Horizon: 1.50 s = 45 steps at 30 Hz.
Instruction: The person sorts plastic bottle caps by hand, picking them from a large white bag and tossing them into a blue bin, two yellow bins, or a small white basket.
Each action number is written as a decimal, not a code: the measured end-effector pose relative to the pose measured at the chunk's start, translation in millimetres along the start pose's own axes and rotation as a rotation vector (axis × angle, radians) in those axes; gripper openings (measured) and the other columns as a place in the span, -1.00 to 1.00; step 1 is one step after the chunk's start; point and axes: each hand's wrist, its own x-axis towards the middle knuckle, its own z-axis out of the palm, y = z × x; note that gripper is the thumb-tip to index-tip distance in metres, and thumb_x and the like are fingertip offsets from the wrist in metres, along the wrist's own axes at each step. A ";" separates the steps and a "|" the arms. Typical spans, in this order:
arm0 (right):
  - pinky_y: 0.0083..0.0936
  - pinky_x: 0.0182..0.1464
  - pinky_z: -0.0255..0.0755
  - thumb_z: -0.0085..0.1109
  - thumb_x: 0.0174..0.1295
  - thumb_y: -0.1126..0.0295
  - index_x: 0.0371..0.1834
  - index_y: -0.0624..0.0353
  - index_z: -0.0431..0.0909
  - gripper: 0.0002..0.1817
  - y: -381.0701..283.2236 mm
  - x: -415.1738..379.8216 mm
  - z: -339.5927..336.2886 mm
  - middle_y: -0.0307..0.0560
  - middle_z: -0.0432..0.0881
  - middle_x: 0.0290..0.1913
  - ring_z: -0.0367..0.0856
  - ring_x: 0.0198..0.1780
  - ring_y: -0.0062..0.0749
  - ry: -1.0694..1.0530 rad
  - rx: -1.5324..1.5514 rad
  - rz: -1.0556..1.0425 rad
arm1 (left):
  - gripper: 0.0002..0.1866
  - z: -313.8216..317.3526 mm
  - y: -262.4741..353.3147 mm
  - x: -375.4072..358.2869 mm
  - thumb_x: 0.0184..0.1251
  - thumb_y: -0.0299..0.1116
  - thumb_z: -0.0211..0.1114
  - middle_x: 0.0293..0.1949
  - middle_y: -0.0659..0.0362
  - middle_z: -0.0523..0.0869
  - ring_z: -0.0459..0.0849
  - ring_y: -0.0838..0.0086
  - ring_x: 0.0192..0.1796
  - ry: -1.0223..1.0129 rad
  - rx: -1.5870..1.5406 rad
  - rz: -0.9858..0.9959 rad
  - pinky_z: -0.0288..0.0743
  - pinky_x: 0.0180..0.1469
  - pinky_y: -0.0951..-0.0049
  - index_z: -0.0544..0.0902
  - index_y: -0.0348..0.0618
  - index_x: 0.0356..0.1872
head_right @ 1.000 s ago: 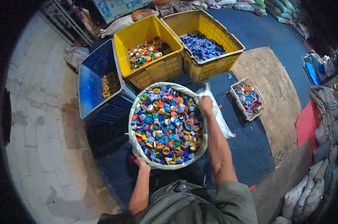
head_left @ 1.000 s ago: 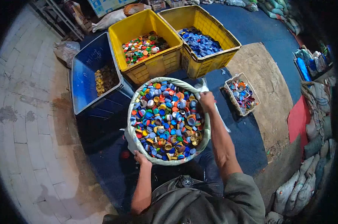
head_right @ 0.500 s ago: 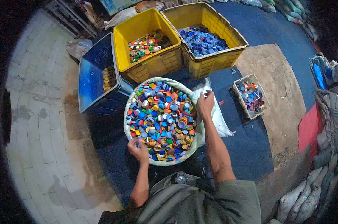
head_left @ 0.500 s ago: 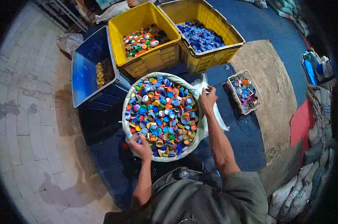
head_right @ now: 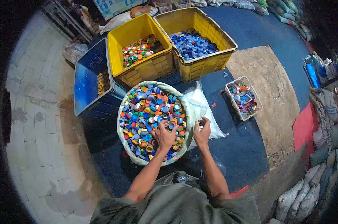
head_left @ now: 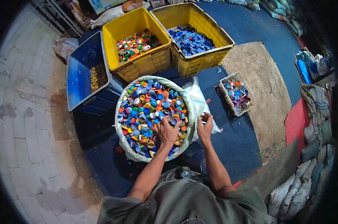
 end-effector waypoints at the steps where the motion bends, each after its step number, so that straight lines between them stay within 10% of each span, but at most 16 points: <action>1: -0.34 -0.07 0.46 0.17 0.17 0.46 0.01 0.31 0.37 -0.65 2.0 -1.1 -0.2 0.11 0.62 -0.21 0.63 -0.17 -0.18 -0.010 0.002 -0.011 | -0.36 6.4 -6.7 2.0 0.05 0.03 0.42 -0.14 0.11 0.61 0.47 0.18 0.00 0.005 -0.026 0.006 0.14 0.12 0.09 0.43 -0.16 0.05; 7: -0.34 -0.09 0.47 0.19 0.14 0.48 -0.06 0.29 0.41 -0.69 -5.9 1.5 8.7 0.07 0.63 -0.28 0.63 -0.20 -0.19 -0.062 -0.003 -0.072 | -0.51 -4.6 -13.6 -7.6 0.09 -0.23 0.43 -0.23 0.06 0.66 0.62 0.21 -0.18 0.094 -0.247 0.023 0.44 -0.14 0.25 0.50 -0.25 -0.01; 14: -0.21 -0.11 0.35 0.29 0.03 0.42 -0.09 0.18 0.48 -0.65 -9.8 30.6 45.4 -0.03 0.67 -0.28 0.56 -0.19 -0.11 -0.093 -0.217 -0.360 | -0.68 -43.1 -44.0 -23.4 0.26 -0.34 0.29 -0.25 0.17 0.66 0.59 0.59 -0.28 -0.115 -1.084 -0.518 0.43 -0.22 0.55 0.55 -0.24 -0.02; 22: -0.15 -0.08 0.24 0.34 -0.01 0.26 0.01 0.04 0.49 -0.53 -20.9 46.6 79.9 -0.12 0.64 -0.25 0.49 -0.09 -0.15 -0.156 -0.529 -0.468 | -0.72 -70.5 -80.7 -33.9 0.21 -0.33 0.18 -0.24 0.10 0.62 0.59 0.32 -0.20 -0.125 -1.920 -0.706 0.47 -0.04 0.32 0.55 -0.24 -0.11; 35: -0.08 -0.06 0.24 0.28 0.02 0.28 0.04 0.09 0.46 -0.53 -20.9 49.4 84.9 -0.05 0.63 -0.12 0.52 -0.05 -0.12 -0.157 -0.427 -0.392 | -0.76 -59.3 -63.5 10.2 0.24 -0.23 0.33 -0.56 0.33 0.43 0.38 0.66 -0.53 -0.128 -1.100 -0.618 0.26 -0.50 0.61 0.49 -0.12 -0.43; 45: -0.14 -0.01 0.21 0.29 0.03 0.24 0.05 0.02 0.49 -0.53 -29.6 48.3 94.9 0.04 0.63 -0.22 0.49 -0.06 -0.11 -0.143 -0.407 -0.286 | -0.75 -50.3 -49.1 19.1 0.14 -0.24 0.40 -0.44 0.25 0.55 0.51 0.54 -0.40 -0.109 -0.847 -0.518 0.39 -0.31 0.45 0.56 -0.17 -0.37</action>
